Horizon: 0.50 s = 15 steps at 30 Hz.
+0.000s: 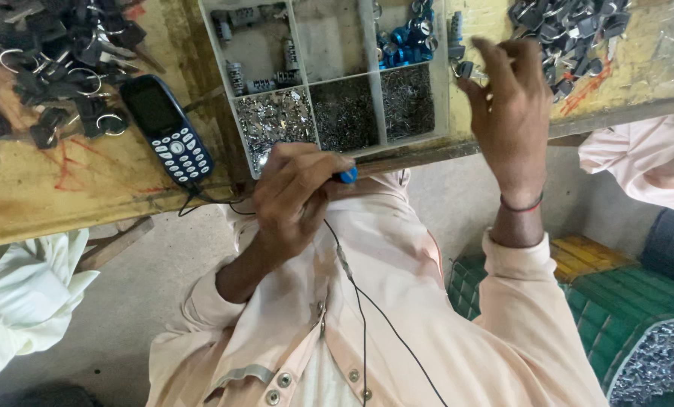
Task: The person sits at a workbench assembling padlock components. They pick small metal lock parts and key blanks from a compartment tray, fit the parts together by hand, and place the assembled padlocks onto the table alongside finished units.
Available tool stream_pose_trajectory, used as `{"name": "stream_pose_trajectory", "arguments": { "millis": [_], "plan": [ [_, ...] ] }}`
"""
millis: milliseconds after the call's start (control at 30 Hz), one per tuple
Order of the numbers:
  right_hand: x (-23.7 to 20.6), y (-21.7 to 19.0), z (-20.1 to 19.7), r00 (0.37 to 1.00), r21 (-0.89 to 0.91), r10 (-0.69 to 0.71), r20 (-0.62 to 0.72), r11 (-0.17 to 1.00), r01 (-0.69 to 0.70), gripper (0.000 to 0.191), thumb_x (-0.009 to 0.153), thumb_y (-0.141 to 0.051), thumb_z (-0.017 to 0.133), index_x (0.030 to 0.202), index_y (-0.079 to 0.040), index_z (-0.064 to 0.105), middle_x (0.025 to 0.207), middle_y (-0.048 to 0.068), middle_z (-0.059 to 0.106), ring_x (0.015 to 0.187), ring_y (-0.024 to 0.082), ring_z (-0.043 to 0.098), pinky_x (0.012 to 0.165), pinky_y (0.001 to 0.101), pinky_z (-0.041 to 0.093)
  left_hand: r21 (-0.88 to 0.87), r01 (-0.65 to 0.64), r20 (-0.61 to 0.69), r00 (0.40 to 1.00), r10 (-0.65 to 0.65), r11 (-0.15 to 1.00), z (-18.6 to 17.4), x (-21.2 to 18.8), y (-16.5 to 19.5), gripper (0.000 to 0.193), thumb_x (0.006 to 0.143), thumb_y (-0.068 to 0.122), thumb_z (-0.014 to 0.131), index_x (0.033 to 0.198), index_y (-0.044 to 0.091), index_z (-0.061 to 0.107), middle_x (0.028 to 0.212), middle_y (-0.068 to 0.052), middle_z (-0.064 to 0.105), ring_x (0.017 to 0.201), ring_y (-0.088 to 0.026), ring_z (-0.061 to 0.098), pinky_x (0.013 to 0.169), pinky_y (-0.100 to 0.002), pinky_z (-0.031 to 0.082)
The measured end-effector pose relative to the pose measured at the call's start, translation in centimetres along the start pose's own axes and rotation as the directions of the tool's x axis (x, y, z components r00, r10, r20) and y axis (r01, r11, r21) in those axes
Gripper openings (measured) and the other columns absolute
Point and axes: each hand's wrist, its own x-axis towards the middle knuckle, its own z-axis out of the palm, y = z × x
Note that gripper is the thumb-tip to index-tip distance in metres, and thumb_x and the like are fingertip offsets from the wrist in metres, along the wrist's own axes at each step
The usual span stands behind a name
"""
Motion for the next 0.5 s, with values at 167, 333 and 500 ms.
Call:
{"name": "stream_pose_trajectory", "arguments": {
  "millis": [167, 333, 500],
  "plan": [
    [0.6, 0.0, -1.3, 0.948, 0.547, 0.294, 0.121, 0.777, -0.311, 0.029, 0.103, -0.011, 0.074, 0.119, -0.004, 0.050, 0.096, 0.006, 0.064, 0.079, 0.011, 0.064, 0.065, 0.0246, 0.053, -0.143, -0.019, 0.056, 0.998, 0.027, 0.990, -0.1, 0.9, -0.5, 0.040, 0.093, -0.012, 0.070, 0.129, 0.005, 0.062, 0.120, -0.009, 0.069, 0.108, -0.028, 0.070, 0.094, -0.040, 0.057],
    [-1.5, -4.8, -1.1, 0.868, 0.964, 0.469, 0.164, 0.109, -0.241, 0.019, 0.098, -0.007, 0.068, 0.111, -0.001, 0.055, 0.088, 0.011, 0.069, 0.060, 0.011, 0.063, 0.051, 0.0242, 0.050, -0.098, -0.032, 0.074, 0.996, 0.039, 0.995, 0.9, 0.7, -0.3, 0.042, 0.091, -0.011, 0.076, 0.128, 0.001, 0.061, 0.115, -0.012, 0.068, 0.106, -0.029, 0.069, 0.091, -0.041, 0.056],
    [-3.2, -11.9, 3.0, 0.946, 0.731, 0.240, -0.220, 0.683, -0.003, 0.046, 0.095, 0.007, 0.083, 0.126, -0.004, 0.051, 0.104, 0.014, 0.067, 0.078, 0.018, 0.066, 0.059, 0.0200, 0.049, 0.035, -0.055, 0.017, 0.998, 0.055, 0.998, 0.8, 0.5, -0.2, 0.042, 0.087, -0.010, 0.078, 0.125, -0.001, 0.062, 0.111, -0.014, 0.067, 0.103, -0.033, 0.067, 0.089, -0.043, 0.057]
  ]
}}
